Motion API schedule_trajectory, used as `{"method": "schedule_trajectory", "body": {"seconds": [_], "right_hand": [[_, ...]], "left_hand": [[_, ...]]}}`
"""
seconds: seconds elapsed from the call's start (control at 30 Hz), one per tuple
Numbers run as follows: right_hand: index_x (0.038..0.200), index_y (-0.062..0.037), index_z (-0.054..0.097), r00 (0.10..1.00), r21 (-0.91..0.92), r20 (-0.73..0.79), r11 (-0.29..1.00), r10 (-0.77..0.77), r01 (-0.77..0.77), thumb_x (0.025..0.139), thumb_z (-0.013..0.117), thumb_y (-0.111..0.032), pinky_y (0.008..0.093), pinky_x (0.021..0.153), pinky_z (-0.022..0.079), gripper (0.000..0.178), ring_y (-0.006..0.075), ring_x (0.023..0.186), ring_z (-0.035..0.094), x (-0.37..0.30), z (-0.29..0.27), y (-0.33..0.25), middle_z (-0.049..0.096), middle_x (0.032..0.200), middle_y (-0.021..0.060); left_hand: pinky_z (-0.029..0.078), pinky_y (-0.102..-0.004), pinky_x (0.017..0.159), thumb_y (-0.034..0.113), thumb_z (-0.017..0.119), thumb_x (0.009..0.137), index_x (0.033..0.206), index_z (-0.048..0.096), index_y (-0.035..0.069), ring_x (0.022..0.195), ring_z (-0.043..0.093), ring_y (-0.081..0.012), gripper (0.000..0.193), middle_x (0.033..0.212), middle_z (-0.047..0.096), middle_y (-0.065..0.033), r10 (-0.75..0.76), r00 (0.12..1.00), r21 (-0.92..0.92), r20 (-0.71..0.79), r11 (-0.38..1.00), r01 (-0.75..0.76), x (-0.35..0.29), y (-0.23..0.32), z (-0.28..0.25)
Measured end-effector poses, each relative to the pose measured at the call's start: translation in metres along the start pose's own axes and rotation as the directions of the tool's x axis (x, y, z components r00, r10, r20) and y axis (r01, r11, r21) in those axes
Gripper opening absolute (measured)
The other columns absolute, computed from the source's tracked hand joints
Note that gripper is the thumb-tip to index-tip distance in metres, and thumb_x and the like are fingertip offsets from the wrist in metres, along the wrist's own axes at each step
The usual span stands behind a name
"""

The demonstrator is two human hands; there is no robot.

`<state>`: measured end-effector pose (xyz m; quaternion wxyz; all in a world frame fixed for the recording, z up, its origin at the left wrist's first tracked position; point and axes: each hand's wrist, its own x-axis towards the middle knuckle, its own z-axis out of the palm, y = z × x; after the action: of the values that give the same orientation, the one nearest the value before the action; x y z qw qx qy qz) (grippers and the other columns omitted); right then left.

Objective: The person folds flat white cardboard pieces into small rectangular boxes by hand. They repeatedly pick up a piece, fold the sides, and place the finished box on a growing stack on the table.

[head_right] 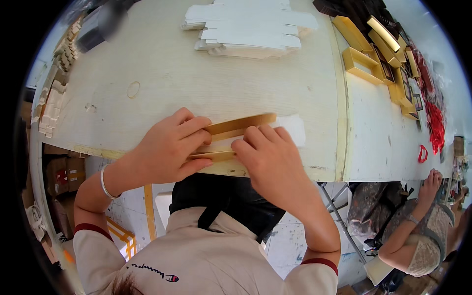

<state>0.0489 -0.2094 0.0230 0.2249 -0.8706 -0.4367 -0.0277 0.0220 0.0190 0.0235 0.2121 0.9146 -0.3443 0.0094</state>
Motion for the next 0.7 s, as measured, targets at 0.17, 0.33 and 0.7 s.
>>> {"method": "schedule_trajectory", "body": {"seconds": [0.17,0.33,0.7], "right_hand": [[0.084,-0.0034,0.055,0.996,0.03,0.088,0.999,-0.032,0.029,0.068,0.063,0.005,0.0364,0.074,0.041,0.02,0.0278,0.082,0.053,-0.001,-0.001,0.009,0.052,0.082,0.0088],[0.084,-0.0015,0.055,0.977,0.209,0.195,0.977,-0.084,0.042,0.066,0.063,0.008,0.0384,0.075,0.043,0.023,0.0311,0.083,0.054,0.003,-0.001,0.023,0.053,0.084,0.0118],[0.083,-0.0062,0.055,0.984,0.043,0.089,0.988,-0.154,0.15,0.07,0.066,0.0,0.0355,0.08,0.039,0.018,0.024,0.086,0.054,0.001,0.009,0.003,0.052,0.084,0.0063]], "left_hand": [[0.047,-0.0324,0.073,0.016,0.076,0.071,0.089,0.061,0.004,0.083,0.048,-0.0256,0.027,0.095,0.052,-0.0071,-0.095,0.995,-0.002,0.006,0.996,0.095,0.007,0.015,0.003],[0.047,-0.0326,0.074,0.014,0.076,0.071,0.092,0.061,0.004,0.086,0.049,-0.0258,0.027,0.097,0.052,-0.0075,-0.109,0.993,-0.016,0.036,0.994,0.109,0.005,0.018,0.002],[0.048,-0.0363,0.078,0.016,0.077,0.07,0.101,0.059,0.002,0.094,0.052,-0.0286,0.039,0.108,0.052,-0.0112,-0.205,0.978,0.002,-0.026,0.979,0.205,0.001,0.03,0.011]]}}
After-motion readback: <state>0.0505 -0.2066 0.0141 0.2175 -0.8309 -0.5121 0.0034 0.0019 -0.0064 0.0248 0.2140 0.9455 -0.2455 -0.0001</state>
